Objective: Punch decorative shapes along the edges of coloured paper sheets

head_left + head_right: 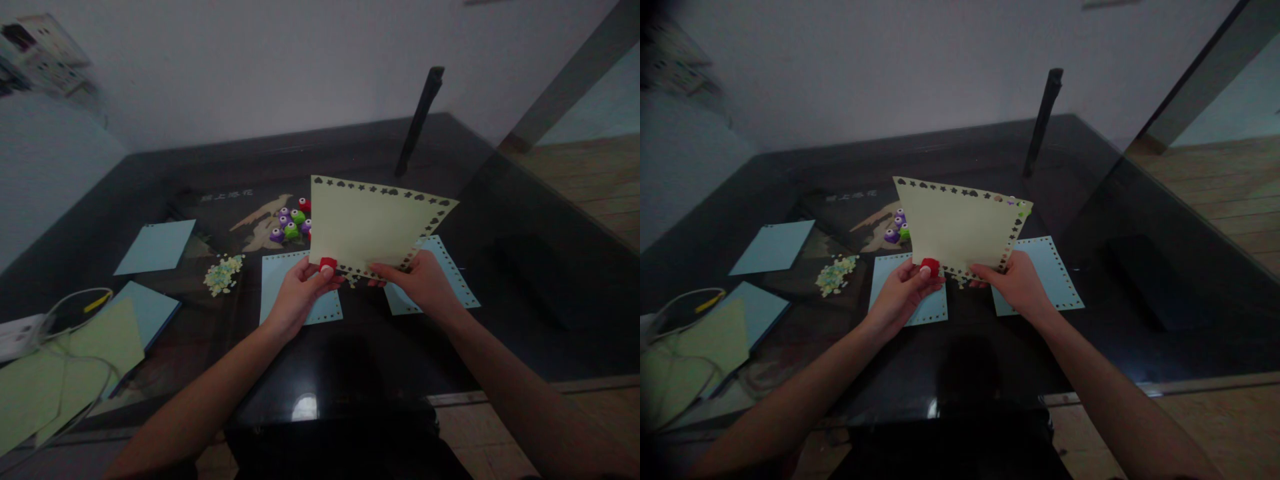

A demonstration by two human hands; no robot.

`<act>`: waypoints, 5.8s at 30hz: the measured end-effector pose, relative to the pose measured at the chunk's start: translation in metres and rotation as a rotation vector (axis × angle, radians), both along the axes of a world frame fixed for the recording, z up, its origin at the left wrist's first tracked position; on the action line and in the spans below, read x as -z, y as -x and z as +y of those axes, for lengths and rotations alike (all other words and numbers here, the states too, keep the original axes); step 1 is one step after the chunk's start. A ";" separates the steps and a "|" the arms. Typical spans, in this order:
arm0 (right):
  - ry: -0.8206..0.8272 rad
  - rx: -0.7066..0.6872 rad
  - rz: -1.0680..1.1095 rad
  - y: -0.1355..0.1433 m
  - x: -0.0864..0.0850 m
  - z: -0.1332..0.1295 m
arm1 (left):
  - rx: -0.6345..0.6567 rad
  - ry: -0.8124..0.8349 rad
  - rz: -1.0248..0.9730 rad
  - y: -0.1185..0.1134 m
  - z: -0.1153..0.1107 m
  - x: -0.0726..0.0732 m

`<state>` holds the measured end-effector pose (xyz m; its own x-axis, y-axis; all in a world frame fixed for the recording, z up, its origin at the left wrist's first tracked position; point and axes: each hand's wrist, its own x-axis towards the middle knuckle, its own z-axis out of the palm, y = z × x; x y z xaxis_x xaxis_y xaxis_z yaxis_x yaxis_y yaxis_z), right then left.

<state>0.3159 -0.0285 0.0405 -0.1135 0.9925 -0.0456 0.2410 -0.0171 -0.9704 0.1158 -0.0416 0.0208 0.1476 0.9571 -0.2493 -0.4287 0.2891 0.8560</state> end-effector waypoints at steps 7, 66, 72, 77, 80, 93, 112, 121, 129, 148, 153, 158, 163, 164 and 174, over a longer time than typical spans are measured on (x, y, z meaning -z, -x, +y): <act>0.010 0.000 0.007 -0.001 0.003 0.001 | 0.013 -0.005 0.059 0.001 0.000 -0.001; -0.004 -0.025 -0.036 -0.001 0.002 -0.001 | -0.024 -0.027 0.110 0.000 0.000 -0.002; 0.003 -0.038 -0.031 -0.001 0.002 -0.001 | -0.021 -0.034 0.117 0.000 0.001 -0.004; 0.004 -0.020 -0.048 -0.001 0.001 -0.001 | -0.026 -0.041 0.124 0.000 0.000 -0.002; 0.005 -0.017 -0.049 -0.001 0.002 -0.001 | -0.026 -0.043 0.128 0.000 0.000 -0.002; 0.002 -0.029 -0.106 0.001 -0.005 -0.003 | -0.027 -0.049 0.113 0.000 0.000 -0.003; 0.001 -0.015 -0.065 0.001 -0.004 -0.003 | -0.028 -0.099 0.086 -0.001 0.000 -0.003; -0.023 -0.016 -0.128 0.000 -0.003 -0.003 | -0.056 -0.090 0.099 -0.002 0.000 -0.005; -0.032 -0.020 -0.115 0.000 -0.004 -0.003 | -0.063 -0.083 0.104 -0.002 0.000 -0.005; -0.030 -0.010 -0.087 -0.006 -0.011 -0.019 | -0.003 -0.135 0.082 -0.005 -0.007 -0.006; -0.002 0.056 -0.064 -0.017 -0.003 -0.032 | 0.059 -0.148 0.103 -0.012 -0.013 -0.003; -0.031 0.096 -0.080 -0.024 0.004 -0.042 | 0.100 -0.154 0.105 -0.018 -0.017 0.001; -0.048 0.127 -0.055 -0.024 0.011 -0.047 | 0.109 -0.160 0.123 -0.020 -0.017 0.004; -0.043 0.128 -0.047 -0.024 0.013 -0.048 | 0.111 -0.161 0.128 -0.021 -0.017 0.005; -0.033 0.117 -0.108 -0.027 0.017 -0.056 | 0.131 -0.139 0.143 -0.022 -0.016 0.008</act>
<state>0.3430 -0.0844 0.0232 0.0070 0.9998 -0.0185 0.3421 -0.0198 -0.9394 0.1377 -0.0578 0.0124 0.2454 0.9588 -0.1434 -0.2665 0.2089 0.9409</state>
